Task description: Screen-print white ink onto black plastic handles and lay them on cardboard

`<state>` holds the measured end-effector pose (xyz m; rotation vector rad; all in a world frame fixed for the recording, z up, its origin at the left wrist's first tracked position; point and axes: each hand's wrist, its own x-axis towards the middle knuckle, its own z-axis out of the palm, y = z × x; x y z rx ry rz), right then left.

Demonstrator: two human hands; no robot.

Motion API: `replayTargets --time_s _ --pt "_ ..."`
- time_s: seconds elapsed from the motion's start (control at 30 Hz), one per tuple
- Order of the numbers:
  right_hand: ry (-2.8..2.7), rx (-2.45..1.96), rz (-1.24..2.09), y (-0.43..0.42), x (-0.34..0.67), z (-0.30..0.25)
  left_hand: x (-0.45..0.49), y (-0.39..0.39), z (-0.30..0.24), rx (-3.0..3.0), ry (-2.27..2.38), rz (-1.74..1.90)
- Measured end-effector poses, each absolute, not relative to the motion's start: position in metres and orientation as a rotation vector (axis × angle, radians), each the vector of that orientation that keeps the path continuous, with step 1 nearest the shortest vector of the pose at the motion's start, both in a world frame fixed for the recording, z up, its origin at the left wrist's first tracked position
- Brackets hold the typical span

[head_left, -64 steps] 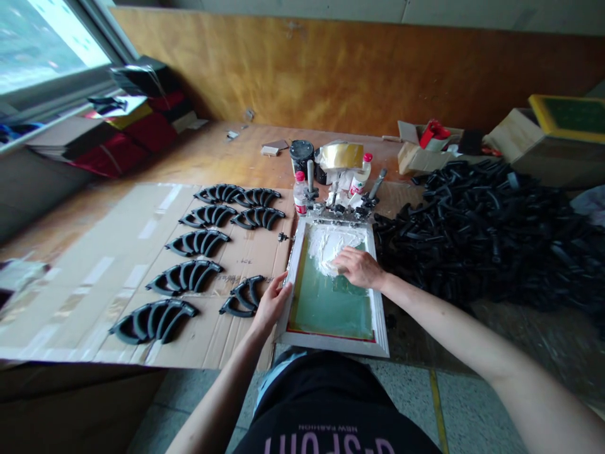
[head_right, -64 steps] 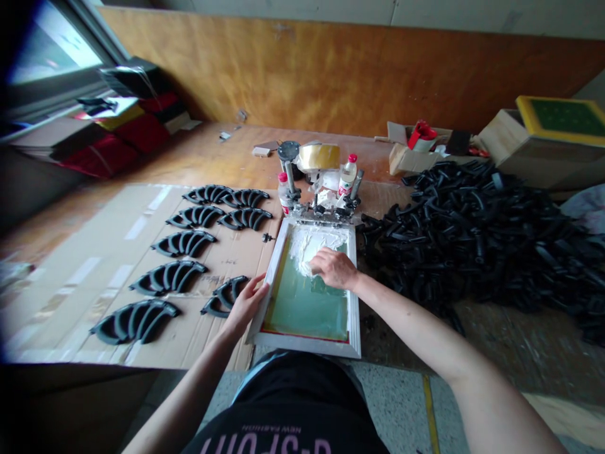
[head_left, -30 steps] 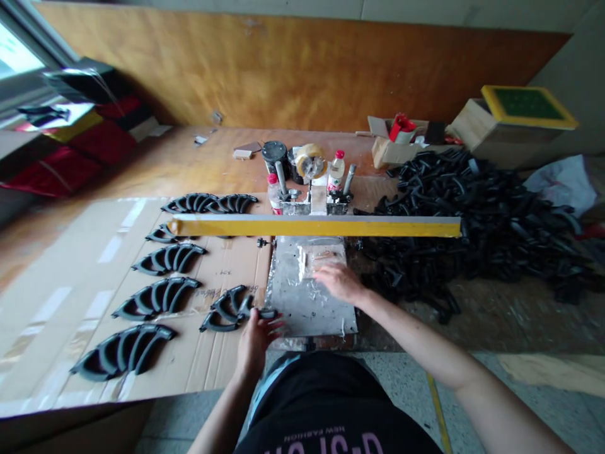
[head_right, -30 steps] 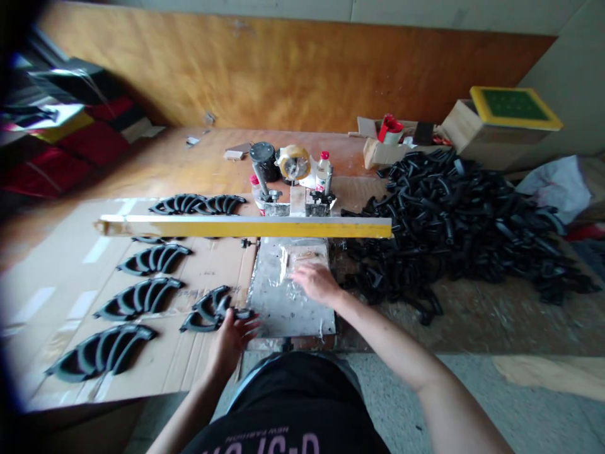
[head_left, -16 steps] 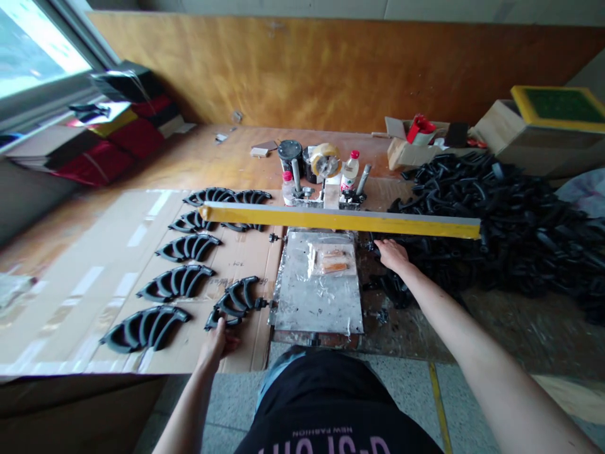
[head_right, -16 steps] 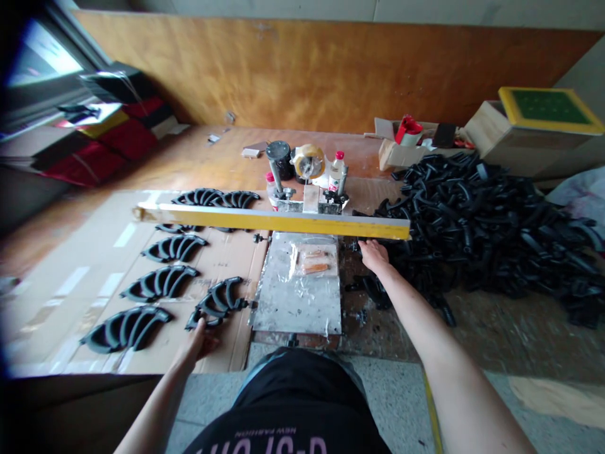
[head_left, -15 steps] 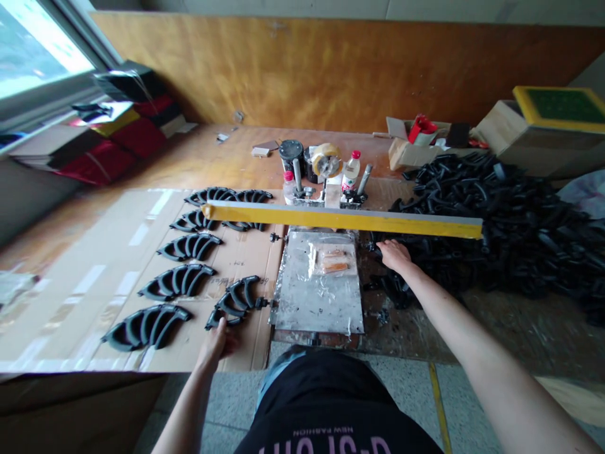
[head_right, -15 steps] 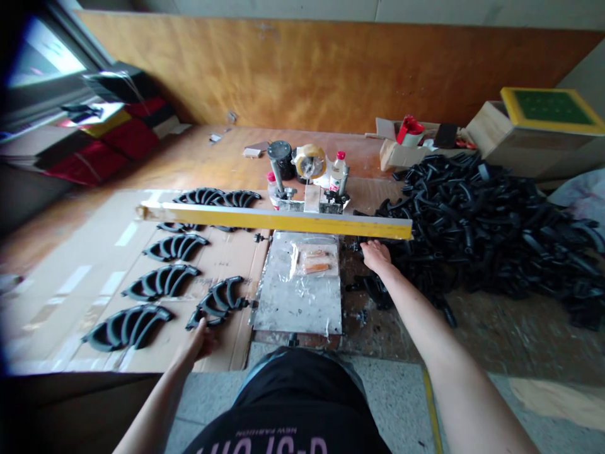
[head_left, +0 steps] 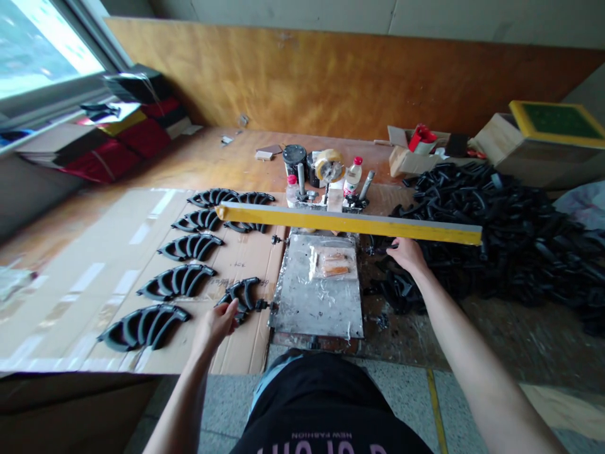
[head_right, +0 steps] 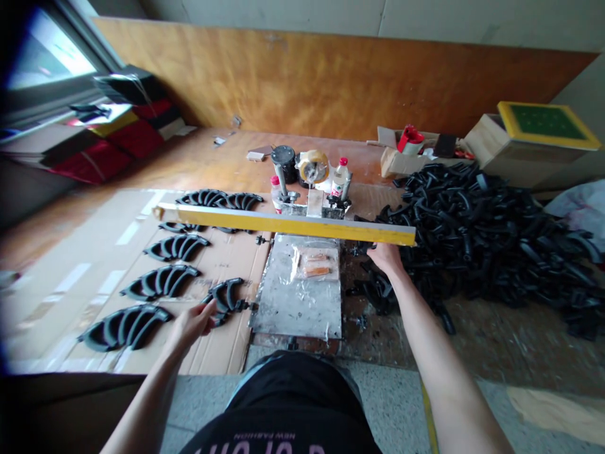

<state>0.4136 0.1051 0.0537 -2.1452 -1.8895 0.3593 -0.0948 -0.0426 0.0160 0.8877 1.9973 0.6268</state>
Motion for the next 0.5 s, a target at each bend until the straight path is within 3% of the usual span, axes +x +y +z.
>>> replayTargets --time_s 0.2,0.33,0.5 --pt "-2.105 -1.354 0.585 0.094 0.336 0.048 -0.024 0.019 0.098 1.082 1.665 1.117" --pt "-2.198 -1.313 0.417 0.08 0.297 0.021 0.015 0.057 0.15 1.118 1.332 1.461" --pt "-2.336 -1.291 0.294 0.071 0.285 0.012 0.034 0.08 0.173 1.116 1.216 1.484"
